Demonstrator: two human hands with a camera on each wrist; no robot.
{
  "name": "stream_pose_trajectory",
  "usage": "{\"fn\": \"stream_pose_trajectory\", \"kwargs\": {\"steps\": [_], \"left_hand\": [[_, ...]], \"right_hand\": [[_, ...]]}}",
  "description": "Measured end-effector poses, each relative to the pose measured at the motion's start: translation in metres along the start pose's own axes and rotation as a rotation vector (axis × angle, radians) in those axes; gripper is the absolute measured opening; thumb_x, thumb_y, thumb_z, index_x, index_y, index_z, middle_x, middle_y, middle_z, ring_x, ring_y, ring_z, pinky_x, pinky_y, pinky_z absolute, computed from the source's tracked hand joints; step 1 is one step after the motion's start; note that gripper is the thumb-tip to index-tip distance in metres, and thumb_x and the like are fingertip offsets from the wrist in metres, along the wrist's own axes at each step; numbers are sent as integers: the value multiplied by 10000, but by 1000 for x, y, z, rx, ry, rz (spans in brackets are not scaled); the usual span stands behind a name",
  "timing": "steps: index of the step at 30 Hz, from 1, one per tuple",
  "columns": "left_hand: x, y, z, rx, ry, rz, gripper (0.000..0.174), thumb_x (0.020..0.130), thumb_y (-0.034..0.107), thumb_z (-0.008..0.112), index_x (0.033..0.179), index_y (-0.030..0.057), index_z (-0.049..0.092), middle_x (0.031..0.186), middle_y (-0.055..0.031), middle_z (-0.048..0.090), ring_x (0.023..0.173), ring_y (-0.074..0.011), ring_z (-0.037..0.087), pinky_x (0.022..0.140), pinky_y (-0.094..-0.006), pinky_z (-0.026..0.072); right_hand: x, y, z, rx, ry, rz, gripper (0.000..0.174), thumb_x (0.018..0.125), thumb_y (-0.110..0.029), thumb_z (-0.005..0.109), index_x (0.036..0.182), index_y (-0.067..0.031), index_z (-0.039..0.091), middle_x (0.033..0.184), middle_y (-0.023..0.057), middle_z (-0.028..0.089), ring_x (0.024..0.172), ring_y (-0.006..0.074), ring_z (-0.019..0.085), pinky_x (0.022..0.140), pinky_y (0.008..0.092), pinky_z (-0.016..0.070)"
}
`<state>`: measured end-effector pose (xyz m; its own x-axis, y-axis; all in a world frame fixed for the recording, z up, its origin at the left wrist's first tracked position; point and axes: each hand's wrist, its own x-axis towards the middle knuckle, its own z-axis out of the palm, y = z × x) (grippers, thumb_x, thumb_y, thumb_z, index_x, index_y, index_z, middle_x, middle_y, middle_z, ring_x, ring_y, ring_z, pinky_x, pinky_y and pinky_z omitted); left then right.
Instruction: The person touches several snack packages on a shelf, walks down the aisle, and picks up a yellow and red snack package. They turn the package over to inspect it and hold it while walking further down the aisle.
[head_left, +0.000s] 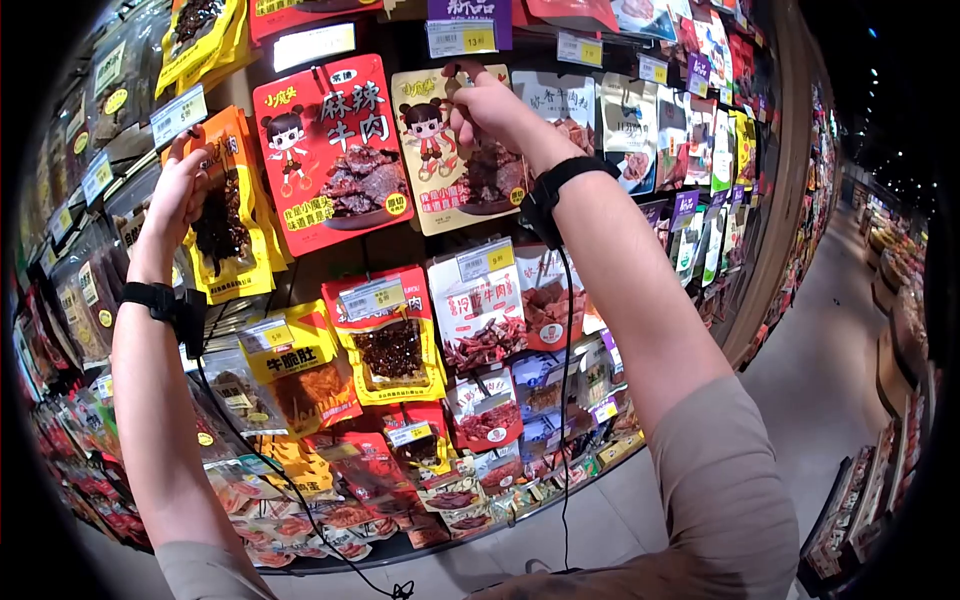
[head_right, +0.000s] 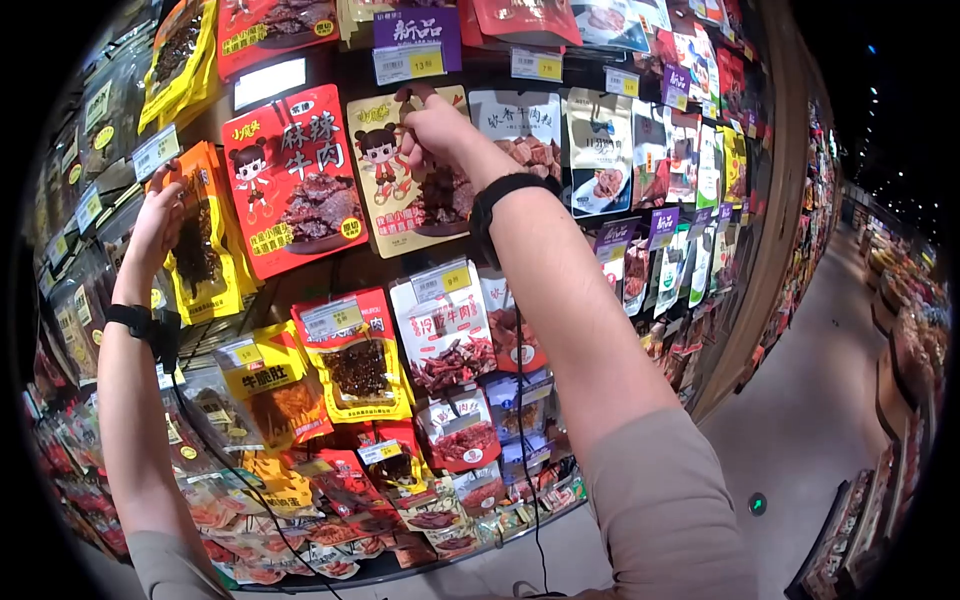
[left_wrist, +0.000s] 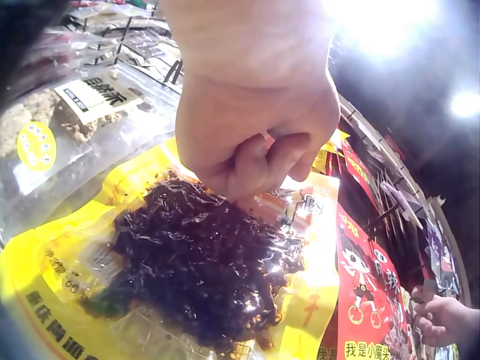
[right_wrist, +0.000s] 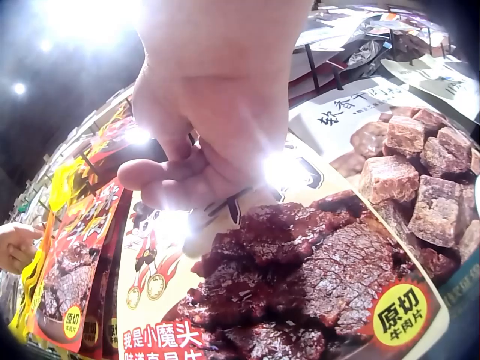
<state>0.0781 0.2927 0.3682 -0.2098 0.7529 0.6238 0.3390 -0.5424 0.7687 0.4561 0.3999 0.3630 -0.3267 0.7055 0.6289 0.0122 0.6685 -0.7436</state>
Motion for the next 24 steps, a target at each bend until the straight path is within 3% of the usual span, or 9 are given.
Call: {"fn": "stream_pose_trajectory", "kwargs": {"steps": [20, 24], "left_hand": [[-3, 4, 2, -32, -1, -2, 438, 849, 207, 519, 1253, 205, 349, 493, 61, 358, 329, -51, 274, 314, -212, 172], [-4, 5, 0, -52, -26, -28, 478, 840, 205, 529, 1274, 239, 333, 519, 58, 367, 338, -46, 285, 313, -206, 182]], "right_hand": [[1, 0, 0, 22, 17, 23, 348, 868, -68, 364, 1211, -123, 359, 574, 79, 533, 376, 149, 517, 348, 289, 386], [-1, -2, 1, 34, 15, 41, 380, 860, -64, 359, 1233, -130, 345, 580, 83, 534, 387, 152, 518, 351, 291, 396]]}}
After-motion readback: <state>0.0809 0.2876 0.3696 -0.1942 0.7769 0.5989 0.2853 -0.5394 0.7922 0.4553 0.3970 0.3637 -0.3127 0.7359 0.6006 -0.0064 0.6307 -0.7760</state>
